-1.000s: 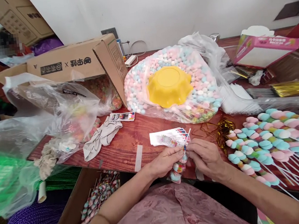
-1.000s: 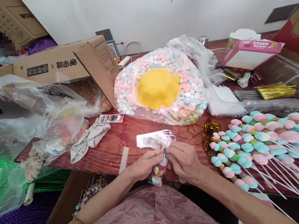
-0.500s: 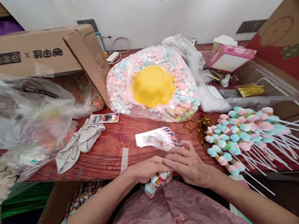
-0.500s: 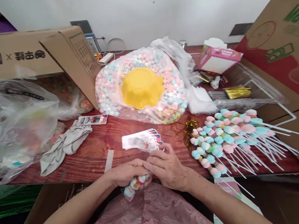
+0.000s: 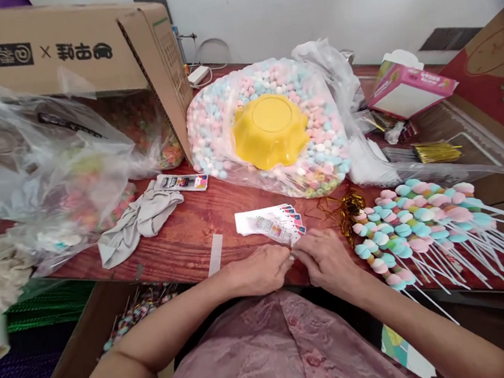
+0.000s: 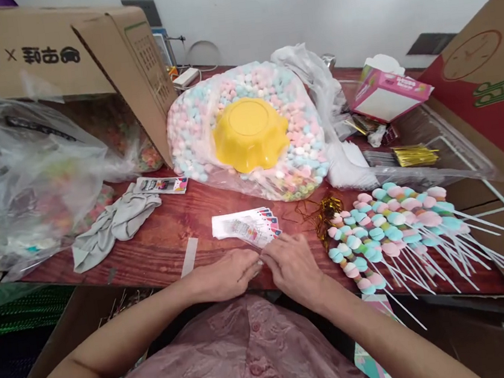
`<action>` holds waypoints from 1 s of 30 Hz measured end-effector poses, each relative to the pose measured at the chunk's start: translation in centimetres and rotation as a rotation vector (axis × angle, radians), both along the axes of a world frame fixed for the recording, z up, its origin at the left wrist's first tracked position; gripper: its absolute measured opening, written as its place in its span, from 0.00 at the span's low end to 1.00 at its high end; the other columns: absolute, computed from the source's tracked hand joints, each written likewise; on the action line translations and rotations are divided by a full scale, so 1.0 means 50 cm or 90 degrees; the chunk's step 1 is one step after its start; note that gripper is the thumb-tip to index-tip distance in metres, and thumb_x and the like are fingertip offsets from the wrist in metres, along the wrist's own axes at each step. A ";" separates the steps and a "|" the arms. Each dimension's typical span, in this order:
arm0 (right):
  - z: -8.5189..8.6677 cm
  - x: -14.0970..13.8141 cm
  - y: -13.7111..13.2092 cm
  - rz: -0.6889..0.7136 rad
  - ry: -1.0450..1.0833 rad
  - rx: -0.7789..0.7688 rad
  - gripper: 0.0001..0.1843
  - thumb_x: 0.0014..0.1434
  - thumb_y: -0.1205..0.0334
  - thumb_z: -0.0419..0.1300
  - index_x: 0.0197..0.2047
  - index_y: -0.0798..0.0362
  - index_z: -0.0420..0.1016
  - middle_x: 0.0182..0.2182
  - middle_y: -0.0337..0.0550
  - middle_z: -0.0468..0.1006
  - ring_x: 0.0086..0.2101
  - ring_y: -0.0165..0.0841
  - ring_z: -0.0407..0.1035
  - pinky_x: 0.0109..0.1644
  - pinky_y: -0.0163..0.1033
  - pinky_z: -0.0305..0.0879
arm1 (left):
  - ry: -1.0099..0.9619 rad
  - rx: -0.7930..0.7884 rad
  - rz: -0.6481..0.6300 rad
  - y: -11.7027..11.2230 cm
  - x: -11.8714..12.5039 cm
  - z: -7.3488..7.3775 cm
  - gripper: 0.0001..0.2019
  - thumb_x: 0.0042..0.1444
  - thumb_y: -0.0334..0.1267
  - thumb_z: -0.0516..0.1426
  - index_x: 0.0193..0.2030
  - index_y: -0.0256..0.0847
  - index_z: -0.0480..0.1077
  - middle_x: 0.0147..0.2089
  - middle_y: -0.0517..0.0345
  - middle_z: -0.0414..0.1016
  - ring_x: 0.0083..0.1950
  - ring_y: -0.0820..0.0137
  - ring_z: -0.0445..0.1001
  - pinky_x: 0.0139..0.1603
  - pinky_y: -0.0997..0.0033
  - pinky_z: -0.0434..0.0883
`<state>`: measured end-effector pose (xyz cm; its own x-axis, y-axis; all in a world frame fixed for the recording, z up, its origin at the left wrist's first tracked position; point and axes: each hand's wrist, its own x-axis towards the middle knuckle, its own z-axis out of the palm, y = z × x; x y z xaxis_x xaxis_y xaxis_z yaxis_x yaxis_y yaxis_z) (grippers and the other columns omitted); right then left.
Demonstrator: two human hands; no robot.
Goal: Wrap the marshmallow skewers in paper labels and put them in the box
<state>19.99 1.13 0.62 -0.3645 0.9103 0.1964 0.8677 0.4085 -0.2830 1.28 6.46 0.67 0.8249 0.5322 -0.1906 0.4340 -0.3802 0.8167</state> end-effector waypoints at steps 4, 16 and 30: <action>0.037 0.009 0.003 0.134 -0.045 0.228 0.16 0.64 0.67 0.53 0.53 0.47 0.73 0.50 0.43 0.79 0.54 0.45 0.64 0.54 0.55 0.47 | -0.143 -0.416 0.058 0.015 -0.007 -0.021 0.10 0.58 0.41 0.52 0.29 0.38 0.62 0.27 0.61 0.65 0.29 0.74 0.64 0.33 0.72 0.64; -0.013 0.001 -0.025 0.041 0.075 -0.189 0.15 0.64 0.67 0.49 0.26 0.53 0.68 0.25 0.41 0.72 0.31 0.33 0.64 0.37 0.40 0.53 | 0.067 0.052 -0.075 -0.016 -0.022 0.018 0.08 0.62 0.34 0.51 0.36 0.36 0.71 0.38 0.52 0.72 0.42 0.66 0.71 0.46 0.65 0.69; 0.001 0.026 0.015 -0.025 0.181 -0.105 0.16 0.65 0.62 0.51 0.27 0.52 0.72 0.25 0.41 0.74 0.31 0.33 0.64 0.37 0.40 0.53 | -0.122 0.051 0.050 -0.002 0.002 -0.018 0.13 0.62 0.33 0.51 0.29 0.35 0.72 0.30 0.58 0.71 0.33 0.74 0.68 0.37 0.73 0.64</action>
